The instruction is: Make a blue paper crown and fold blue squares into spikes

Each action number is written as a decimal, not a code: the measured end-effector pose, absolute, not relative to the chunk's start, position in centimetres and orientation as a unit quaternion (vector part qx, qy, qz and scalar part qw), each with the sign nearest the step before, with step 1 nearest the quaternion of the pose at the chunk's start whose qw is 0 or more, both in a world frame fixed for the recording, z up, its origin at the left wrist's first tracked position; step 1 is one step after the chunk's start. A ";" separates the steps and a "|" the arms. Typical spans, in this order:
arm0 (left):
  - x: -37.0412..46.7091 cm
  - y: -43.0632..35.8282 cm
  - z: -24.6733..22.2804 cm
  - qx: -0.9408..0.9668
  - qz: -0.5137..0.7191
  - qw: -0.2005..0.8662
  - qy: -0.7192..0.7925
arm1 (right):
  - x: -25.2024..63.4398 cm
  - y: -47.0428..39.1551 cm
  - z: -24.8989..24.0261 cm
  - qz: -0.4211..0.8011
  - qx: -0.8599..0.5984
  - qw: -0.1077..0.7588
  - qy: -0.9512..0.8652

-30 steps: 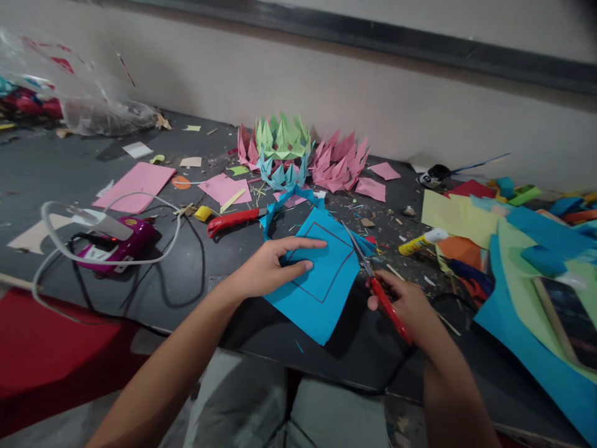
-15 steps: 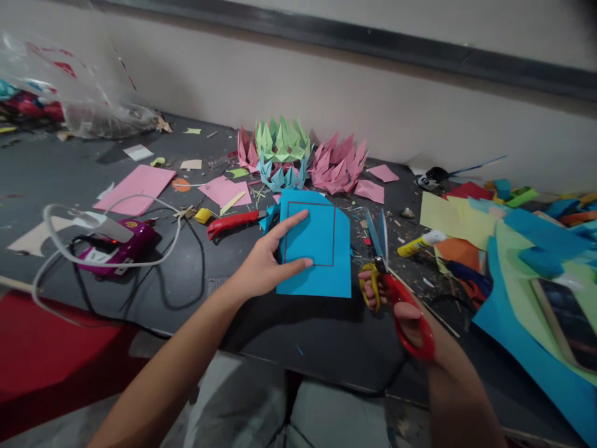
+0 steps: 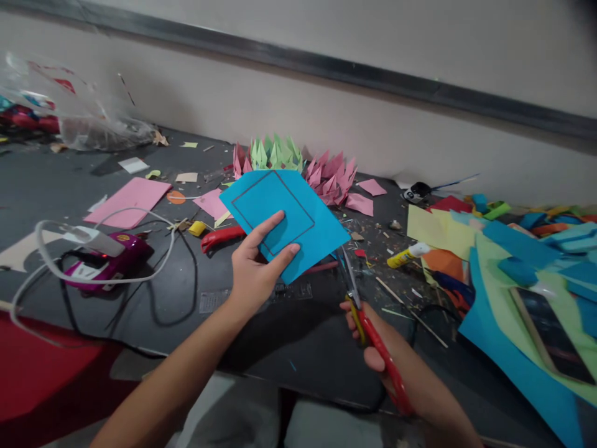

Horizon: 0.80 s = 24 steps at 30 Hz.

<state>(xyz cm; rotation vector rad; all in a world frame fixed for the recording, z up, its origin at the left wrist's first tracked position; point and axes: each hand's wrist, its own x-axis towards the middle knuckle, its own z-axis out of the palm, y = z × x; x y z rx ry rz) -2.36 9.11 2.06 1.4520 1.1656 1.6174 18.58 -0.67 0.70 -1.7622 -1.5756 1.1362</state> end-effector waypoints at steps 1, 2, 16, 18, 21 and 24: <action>-2.2 8.9 2.1 0.562 0.612 0.336 0.444 | 18.4 -0.6 0.6 0.425 -0.653 0.254 -0.573; -2.1 8.8 2.1 0.570 0.602 0.344 0.442 | 18.3 -0.4 0.5 0.434 -0.656 0.254 -0.563; -2.0 8.2 1.4 0.599 0.553 0.400 0.418 | 17.9 -0.2 1.3 0.443 -0.663 0.205 -0.568; -2.1 8.2 1.4 0.602 0.545 0.404 0.422 | 17.9 -0.2 1.2 0.438 -0.662 0.205 -0.572; -2.3 8.2 1.3 0.613 0.523 0.413 0.424 | 17.9 -0.2 0.9 0.460 -0.665 0.203 -0.552; -2.4 8.3 1.3 0.635 0.511 0.419 0.400 | 17.9 -0.2 0.7 0.485 -0.675 0.202 -0.518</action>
